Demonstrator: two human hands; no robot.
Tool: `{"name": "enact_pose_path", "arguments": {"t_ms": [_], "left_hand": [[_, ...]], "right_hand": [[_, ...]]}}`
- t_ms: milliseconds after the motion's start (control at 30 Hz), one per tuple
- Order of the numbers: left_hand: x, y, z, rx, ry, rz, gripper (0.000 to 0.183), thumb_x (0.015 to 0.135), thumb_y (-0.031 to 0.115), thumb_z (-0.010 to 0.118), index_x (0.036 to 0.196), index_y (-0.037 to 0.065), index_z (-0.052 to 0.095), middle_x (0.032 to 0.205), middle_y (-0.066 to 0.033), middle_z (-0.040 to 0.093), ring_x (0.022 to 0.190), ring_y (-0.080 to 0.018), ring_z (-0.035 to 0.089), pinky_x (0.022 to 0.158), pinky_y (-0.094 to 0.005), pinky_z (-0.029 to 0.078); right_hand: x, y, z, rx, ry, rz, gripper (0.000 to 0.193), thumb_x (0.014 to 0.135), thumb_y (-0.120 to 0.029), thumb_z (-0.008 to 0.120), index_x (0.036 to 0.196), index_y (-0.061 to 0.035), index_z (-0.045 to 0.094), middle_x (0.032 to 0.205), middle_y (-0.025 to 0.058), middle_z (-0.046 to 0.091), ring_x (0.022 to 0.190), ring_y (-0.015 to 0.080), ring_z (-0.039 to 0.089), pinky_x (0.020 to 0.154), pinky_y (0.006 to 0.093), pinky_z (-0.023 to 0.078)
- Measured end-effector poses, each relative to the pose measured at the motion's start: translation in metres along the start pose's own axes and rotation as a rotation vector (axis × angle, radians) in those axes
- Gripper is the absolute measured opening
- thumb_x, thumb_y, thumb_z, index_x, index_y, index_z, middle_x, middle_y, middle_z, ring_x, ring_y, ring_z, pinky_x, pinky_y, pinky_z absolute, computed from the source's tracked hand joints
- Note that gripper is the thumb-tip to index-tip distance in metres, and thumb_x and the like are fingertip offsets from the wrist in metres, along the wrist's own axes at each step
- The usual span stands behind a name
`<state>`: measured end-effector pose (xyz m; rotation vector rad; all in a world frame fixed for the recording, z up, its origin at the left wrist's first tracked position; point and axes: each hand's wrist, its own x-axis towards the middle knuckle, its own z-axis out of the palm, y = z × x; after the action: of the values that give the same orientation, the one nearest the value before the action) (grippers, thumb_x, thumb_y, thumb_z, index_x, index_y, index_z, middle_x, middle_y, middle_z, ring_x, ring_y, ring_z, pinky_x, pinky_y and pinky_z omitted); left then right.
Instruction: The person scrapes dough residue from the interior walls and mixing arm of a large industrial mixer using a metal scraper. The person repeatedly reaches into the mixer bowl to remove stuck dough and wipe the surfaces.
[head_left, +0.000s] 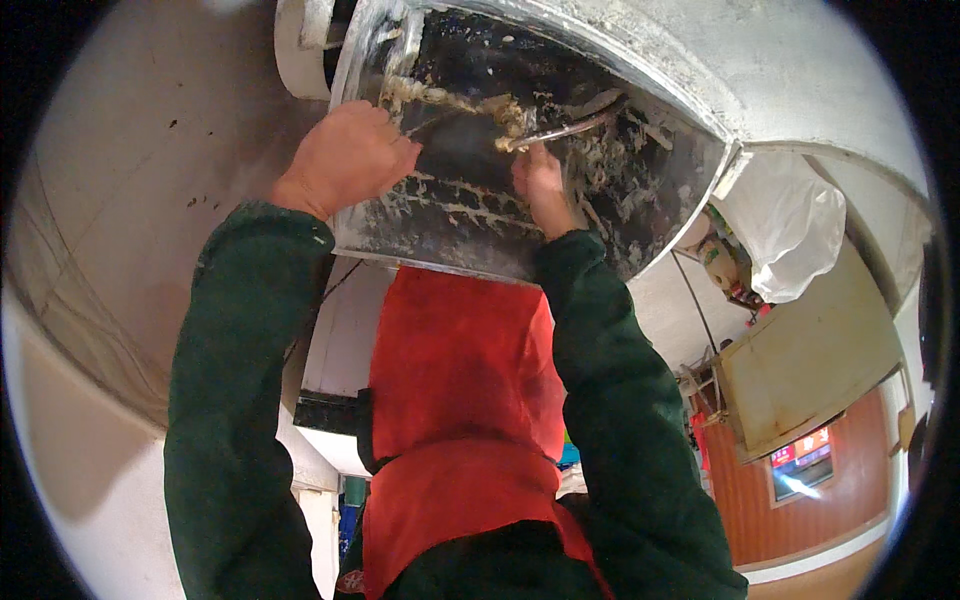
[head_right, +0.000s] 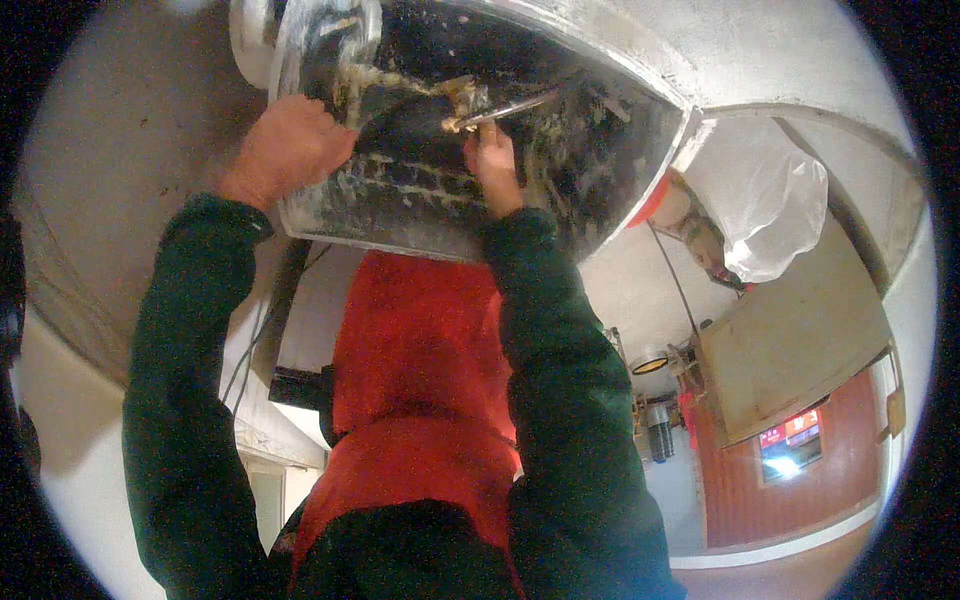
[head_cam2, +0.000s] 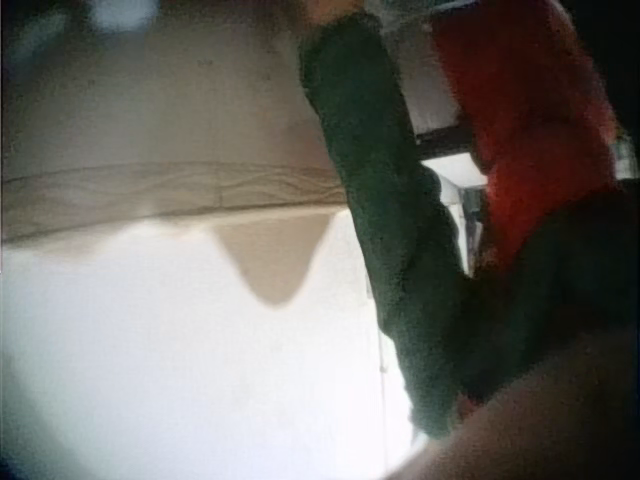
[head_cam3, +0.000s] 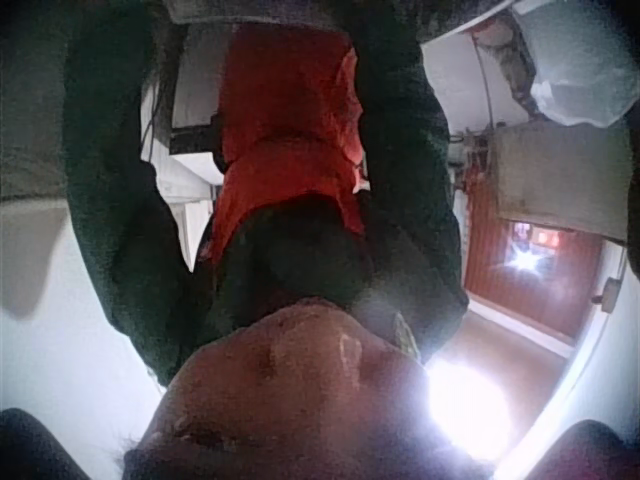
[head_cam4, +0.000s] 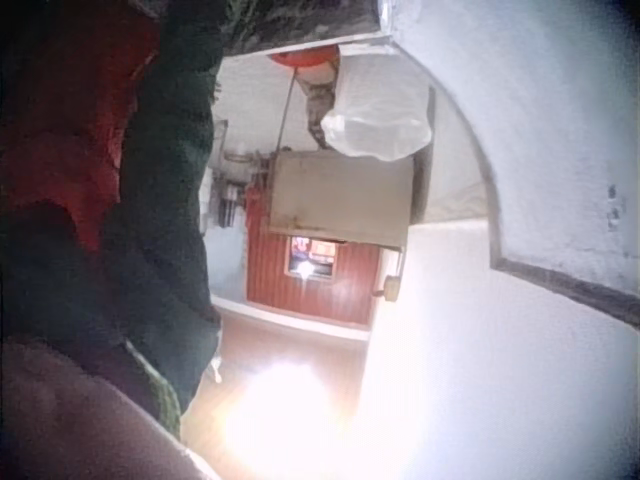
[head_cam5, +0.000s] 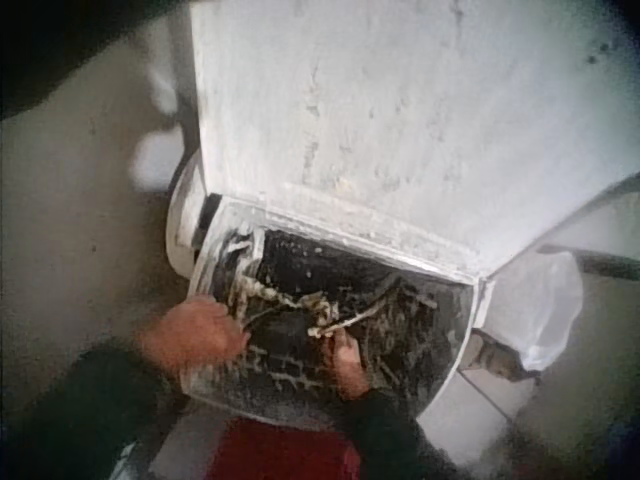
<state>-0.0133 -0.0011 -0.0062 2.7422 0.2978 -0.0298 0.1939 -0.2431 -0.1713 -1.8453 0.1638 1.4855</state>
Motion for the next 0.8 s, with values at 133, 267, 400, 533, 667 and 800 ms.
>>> {"name": "enact_pose_path", "arguments": {"t_ms": [133, 267, 400, 533, 667, 800], "left_hand": [[-0.001, 0.0, 0.001, 0.001, 0.004, 0.02, 0.023, 0.086, 0.024, 0.072, 0.066, 0.014, 0.07, 0.066, -0.0021, 0.065, 0.074, -0.0239, 0.064, 0.071, -0.039, 0.051], [0.0, 0.001, 0.001, 0.033, -0.052, -0.021, 0.024, 0.087, 0.025, 0.072, 0.066, 0.013, 0.07, 0.067, -0.0024, 0.065, 0.074, -0.0238, 0.064, 0.071, -0.0391, 0.051], [0.0, 0.004, 0.0, 0.053, -0.081, -0.035, 0.025, 0.087, 0.026, 0.072, 0.065, 0.013, 0.069, 0.067, -0.0026, 0.065, 0.074, -0.0241, 0.063, 0.071, -0.0394, 0.051], [0.002, 0.003, 0.0, 0.051, -0.068, -0.018, 0.027, 0.088, 0.026, 0.071, 0.065, 0.014, 0.067, 0.067, -0.0028, 0.065, 0.074, -0.0247, 0.063, 0.07, -0.0402, 0.051], [0.004, 0.003, 0.0, 0.119, -0.118, 0.012, 0.03, 0.089, 0.027, 0.071, 0.063, 0.015, 0.063, 0.065, -0.0026, 0.062, 0.073, -0.0245, 0.063, 0.07, -0.0406, 0.05], [0.007, 0.005, 0.0, 0.174, -0.111, 0.009, 0.031, 0.088, 0.026, 0.073, 0.063, 0.014, 0.06, 0.063, -0.0026, 0.059, 0.069, -0.024, 0.062, 0.065, -0.0398, 0.049]], "right_hand": [[0.032, 0.025, 0.018, -0.274, 0.196, -0.263, 0.054, 0.106, -0.05, 0.049, 0.088, -0.0006, 0.063, 0.065, 0.0074, 0.058, 0.056, 0.0197, 0.055, 0.053, 0.0382, 0.042], [0.004, 0.032, 0.049, 0.242, 0.145, 0.065, 0.054, 0.109, -0.046, 0.041, 0.082, -0.0043, 0.061, 0.066, 0.0052, 0.057, 0.056, 0.0176, 0.054, 0.048, 0.0357, 0.041], [-0.048, -0.001, 0.064, 0.476, 0.075, 0.308, 0.046, 0.11, -0.048, 0.035, 0.087, -0.0122, 0.052, 0.065, -0.0021, 0.044, 0.049, 0.0146, 0.039, 0.043, 0.0305, 0.03], [-0.073, -0.031, 0.053, 0.951, -0.101, 0.475, 0.034, 0.11, -0.036, 0.03, 0.09, -0.0148, 0.048, 0.063, -0.005, 0.034, 0.05, 0.0096, 0.031, 0.045, 0.0245, 0.027], [-0.06, -0.04, 0.032, 1.121, 0.002, 0.353, 0.039, 0.11, -0.041, 0.033, 0.086, -0.0159, 0.051, 0.061, -0.0059, 0.037, 0.047, 0.0106, 0.031, 0.043, 0.0264, 0.029], [-0.028, -0.017, 0.051, 0.561, 0.194, 0.363, 0.04, 0.109, -0.043, 0.04, 0.093, -0.0098, 0.057, 0.066, 0.0013, 0.054, 0.05, 0.0182, 0.047, 0.044, 0.0344, 0.038]]}}
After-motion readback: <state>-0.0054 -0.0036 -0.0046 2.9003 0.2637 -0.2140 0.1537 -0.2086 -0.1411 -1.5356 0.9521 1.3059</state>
